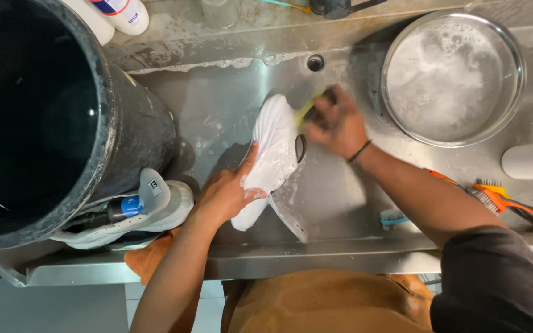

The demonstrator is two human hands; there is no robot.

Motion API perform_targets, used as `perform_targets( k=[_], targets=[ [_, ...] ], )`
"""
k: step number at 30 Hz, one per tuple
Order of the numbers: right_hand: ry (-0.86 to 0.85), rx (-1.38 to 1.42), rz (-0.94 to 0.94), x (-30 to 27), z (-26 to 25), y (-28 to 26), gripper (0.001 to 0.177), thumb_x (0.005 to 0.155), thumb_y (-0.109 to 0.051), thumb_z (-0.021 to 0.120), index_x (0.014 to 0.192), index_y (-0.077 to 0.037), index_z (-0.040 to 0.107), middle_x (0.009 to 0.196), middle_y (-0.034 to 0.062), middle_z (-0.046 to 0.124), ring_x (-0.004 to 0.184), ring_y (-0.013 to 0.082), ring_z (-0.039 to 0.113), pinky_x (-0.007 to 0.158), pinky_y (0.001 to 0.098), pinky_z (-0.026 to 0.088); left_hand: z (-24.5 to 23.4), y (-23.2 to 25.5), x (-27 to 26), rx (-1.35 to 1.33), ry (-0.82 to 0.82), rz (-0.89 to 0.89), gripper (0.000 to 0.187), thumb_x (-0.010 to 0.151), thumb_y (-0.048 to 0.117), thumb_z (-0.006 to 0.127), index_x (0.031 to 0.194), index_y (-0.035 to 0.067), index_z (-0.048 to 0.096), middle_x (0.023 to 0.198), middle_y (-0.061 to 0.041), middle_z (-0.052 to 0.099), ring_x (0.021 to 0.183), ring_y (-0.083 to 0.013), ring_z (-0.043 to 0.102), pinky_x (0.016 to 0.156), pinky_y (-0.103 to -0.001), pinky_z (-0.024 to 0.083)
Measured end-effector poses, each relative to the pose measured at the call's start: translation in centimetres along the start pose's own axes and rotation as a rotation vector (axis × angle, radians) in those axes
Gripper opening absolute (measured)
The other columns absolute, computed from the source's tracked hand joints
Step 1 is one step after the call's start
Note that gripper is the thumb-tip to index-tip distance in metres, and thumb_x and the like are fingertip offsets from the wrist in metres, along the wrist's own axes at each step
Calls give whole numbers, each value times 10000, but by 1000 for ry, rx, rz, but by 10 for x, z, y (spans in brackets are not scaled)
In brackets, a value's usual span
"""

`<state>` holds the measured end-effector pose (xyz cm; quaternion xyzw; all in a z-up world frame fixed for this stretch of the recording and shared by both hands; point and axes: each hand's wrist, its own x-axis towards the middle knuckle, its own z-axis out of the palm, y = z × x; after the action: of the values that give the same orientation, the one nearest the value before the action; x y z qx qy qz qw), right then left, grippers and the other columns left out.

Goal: The person scrubs a white sneaker in a sink using a sponge and water, then applies a cleaning solution from a spray bottle and continues scrubbing the shoe's exterior and interior surfaces.

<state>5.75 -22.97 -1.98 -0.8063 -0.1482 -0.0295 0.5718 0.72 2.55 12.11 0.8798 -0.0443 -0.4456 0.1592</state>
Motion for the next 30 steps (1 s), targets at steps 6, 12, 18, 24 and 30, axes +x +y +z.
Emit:
perform_targets(
  k=[6, 12, 18, 24, 30],
  targets=[
    [20, -320, -372, -7, 27, -18, 543, 743, -472, 776, 1187, -170, 694, 1342, 316, 475, 1172, 482, 549, 1011, 489, 461, -4, -1, 3, -1, -21, -25, 870, 922, 380, 586, 1547, 386, -21, 1304, -188, 576, 1180, -381, 584, 939, -500, 526],
    [168, -440, -159, 19, -4, -15, 554, 731, -297, 864, 1145, 26, 688, 1110, 311, 585, 1014, 471, 615, 890, 503, 520, -7, -2, 10, -26, -13, -8, 887, 918, 392, 585, 1535, 410, -52, 1356, -160, 549, 1199, -383, 570, 954, -511, 514],
    [46, -386, -31, 35, -5, 15, 421, 777, -329, 789, 1119, -99, 704, 1041, 147, 639, 977, 336, 641, 873, 428, 531, -4, -15, 7, -26, 5, -54, 894, 903, 429, 593, 1522, 455, -52, 1383, -105, 542, 1202, -361, 573, 961, -499, 515],
    [-48, -399, -264, -5, 24, -8, 544, 684, -414, 806, 1163, -181, 698, 1366, 191, 515, 1136, 376, 599, 998, 414, 492, -5, -11, 10, -35, -43, -59, 858, 918, 418, 568, 1526, 452, -36, 1409, -93, 520, 1212, -358, 567, 958, -494, 518],
    [112, -343, -145, 15, 6, -21, 496, 824, -289, 780, 1219, -20, 646, 1189, 298, 560, 1063, 475, 598, 937, 504, 496, -3, -10, 11, -61, -20, -40, 870, 916, 407, 574, 1536, 417, -36, 1406, -118, 517, 1207, -376, 566, 955, -519, 513]
  ],
)
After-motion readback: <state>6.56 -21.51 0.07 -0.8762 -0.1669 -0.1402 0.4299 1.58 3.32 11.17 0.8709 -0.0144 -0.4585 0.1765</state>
